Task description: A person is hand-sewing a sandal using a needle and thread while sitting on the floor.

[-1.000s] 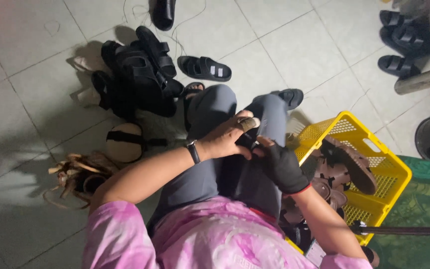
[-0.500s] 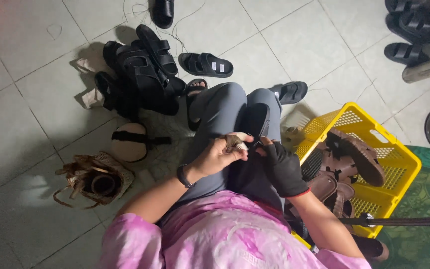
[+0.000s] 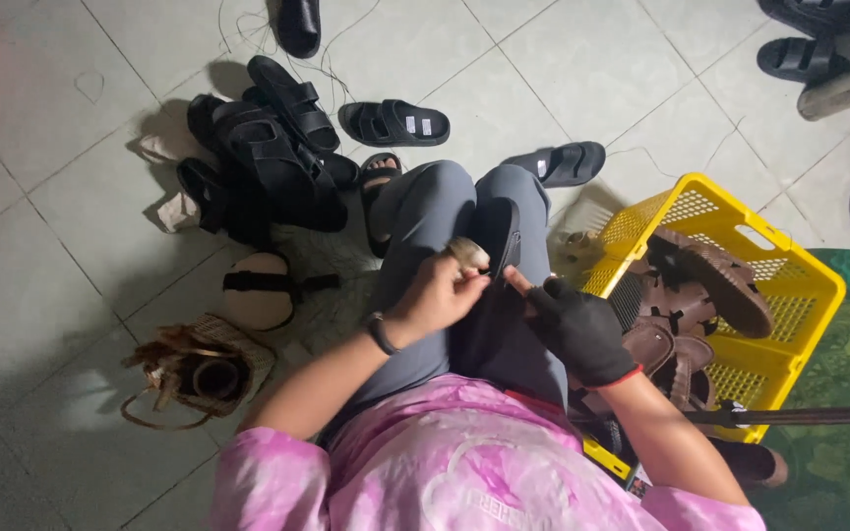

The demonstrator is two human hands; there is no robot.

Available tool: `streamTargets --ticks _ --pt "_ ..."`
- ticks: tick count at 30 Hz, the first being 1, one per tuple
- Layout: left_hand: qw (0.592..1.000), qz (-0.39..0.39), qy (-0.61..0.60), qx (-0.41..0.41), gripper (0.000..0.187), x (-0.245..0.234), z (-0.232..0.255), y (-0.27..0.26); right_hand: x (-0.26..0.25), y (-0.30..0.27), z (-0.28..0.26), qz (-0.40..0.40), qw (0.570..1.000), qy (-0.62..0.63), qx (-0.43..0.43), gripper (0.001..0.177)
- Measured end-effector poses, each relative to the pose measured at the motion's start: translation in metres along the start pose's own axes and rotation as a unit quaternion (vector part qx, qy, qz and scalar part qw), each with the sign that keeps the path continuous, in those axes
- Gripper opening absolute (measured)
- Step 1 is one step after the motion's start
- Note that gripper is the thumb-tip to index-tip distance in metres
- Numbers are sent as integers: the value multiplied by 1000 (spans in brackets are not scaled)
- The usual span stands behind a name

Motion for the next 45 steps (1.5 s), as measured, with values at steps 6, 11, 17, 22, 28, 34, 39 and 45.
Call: streamTargets --ticks 6,11,17,22,28,34,39,45 --pt "928 76 316 180 6 20 39 -9 -66 -5 6 -63 998 26 -14 40" --pt "835 85 362 406 16 14 45 -28 17 -14 16 -2 987 157 -41 18" --pt "828 103 346 428 12 14 12 -42 23 -1 19 -1 998 44 -55 16" --pt "845 104 320 417 18 7 55 -39 41 -49 90 219 873 371 230 22" --pt "840 125 341 403 18 14 54 -32 25 -27 78 169 958 179 149 25" --pt "825 140 371 403 16 19 42 -41 29 -4 26 9 999 23 -21 15" --pt "825 122 370 409 18 20 28 -42 24 -4 32 -4 864 482 147 13" --pt "909 99 318 251 45 -2 35 -33 5 -36 118 405 426 695 414 29"
Point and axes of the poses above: each hand's wrist, its own y-axis towards the middle knuckle, its own x-axis out of the palm, z = x × y, the point moved 6 cm from there along y, towards the middle knuckle
